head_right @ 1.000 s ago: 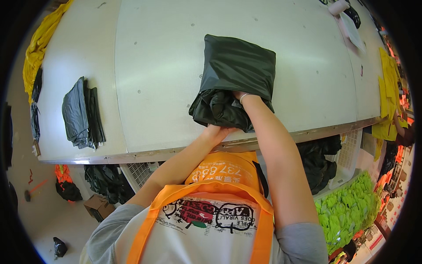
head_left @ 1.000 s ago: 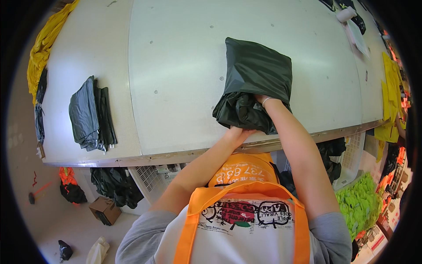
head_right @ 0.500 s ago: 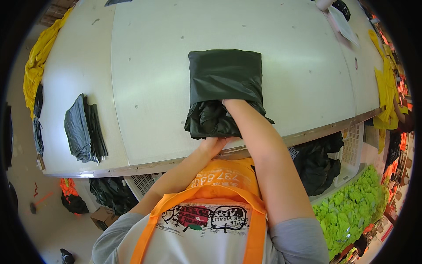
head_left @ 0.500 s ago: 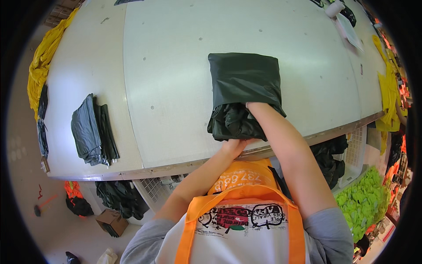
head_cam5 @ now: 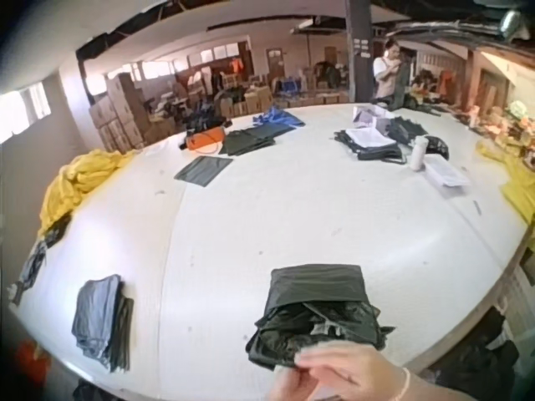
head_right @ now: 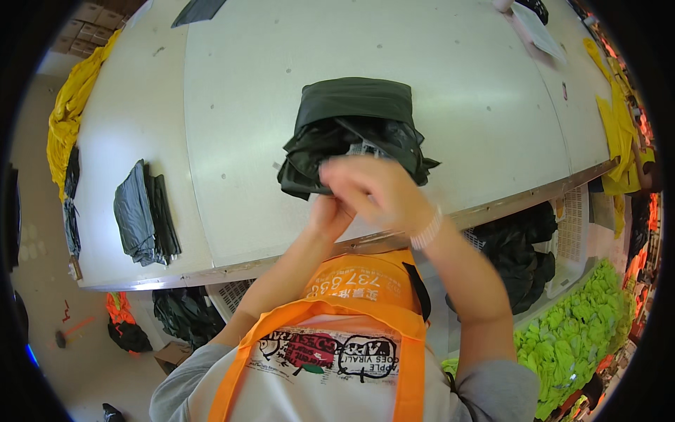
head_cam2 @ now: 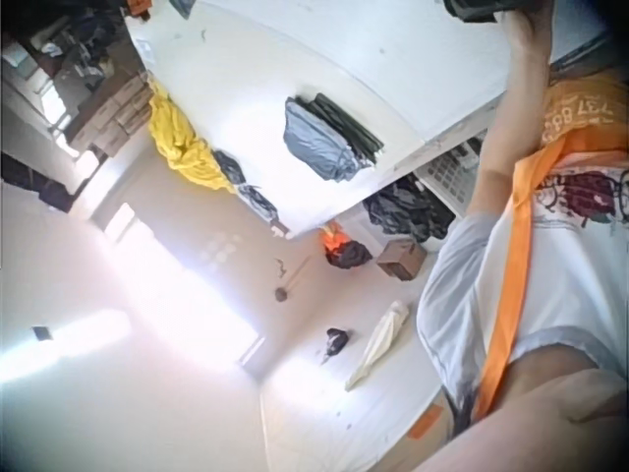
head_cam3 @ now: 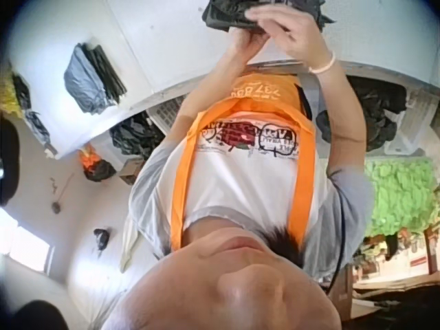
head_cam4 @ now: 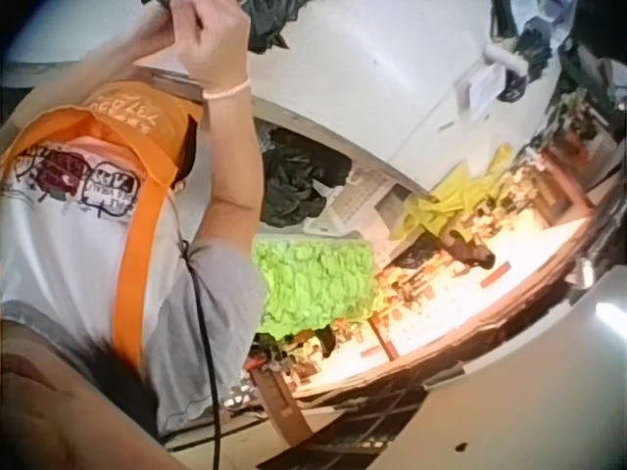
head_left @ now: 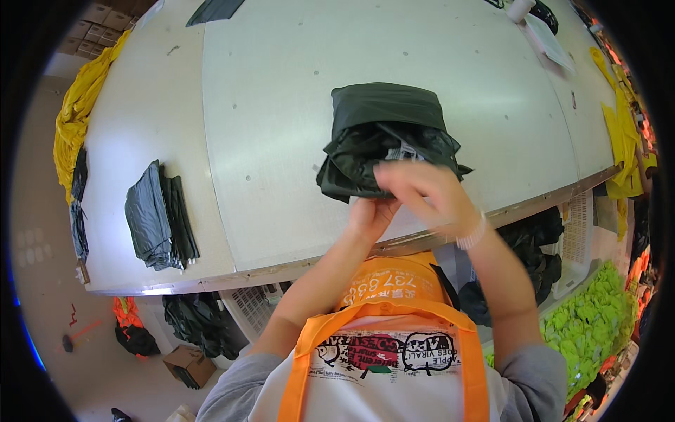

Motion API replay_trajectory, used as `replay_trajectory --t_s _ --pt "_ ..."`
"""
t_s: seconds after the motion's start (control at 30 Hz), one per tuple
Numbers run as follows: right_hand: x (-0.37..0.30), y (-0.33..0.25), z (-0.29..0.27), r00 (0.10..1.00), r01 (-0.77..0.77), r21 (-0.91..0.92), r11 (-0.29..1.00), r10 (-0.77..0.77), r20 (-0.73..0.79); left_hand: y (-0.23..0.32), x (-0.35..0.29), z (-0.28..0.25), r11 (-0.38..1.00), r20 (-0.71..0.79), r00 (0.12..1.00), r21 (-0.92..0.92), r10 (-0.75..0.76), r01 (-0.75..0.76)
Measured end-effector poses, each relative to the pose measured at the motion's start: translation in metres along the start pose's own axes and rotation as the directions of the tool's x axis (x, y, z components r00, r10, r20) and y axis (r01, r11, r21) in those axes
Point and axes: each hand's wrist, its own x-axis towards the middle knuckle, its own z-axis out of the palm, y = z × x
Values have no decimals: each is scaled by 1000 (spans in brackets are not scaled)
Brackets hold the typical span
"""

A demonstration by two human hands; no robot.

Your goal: The person folds a dark green raincoat on a white table, smoothing the fabric, folding the sleeves and body, and stacking it with other folded garments. The person then picks up another raincoat and begins to fold it as well.

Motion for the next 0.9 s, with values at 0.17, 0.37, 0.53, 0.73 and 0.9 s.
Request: replay_trajectory --t_s 0.17,0.37,0.53,0.73,0.9 --pt "-129 67 14 628 -693 369 620 770 -115 6 5 6 932 -68 997 362 40 -13" --pt "-110 95 47 654 -205 978 45 750 102 22 -33 21 -228 -43 934 973 -355 -41" --pt "-105 82 47 673 -159 986 57 737 66 72 -32 119 -755 630 755 581 181 -304" --pt "-97 70 34 706 -208 971 121 705 64 66 -19 124 -681 548 825 553 -136 -480" --pt "-96 58 32 717 -253 935 248 697 9 44 -54 133 -868 681 652 48 -333 -494"
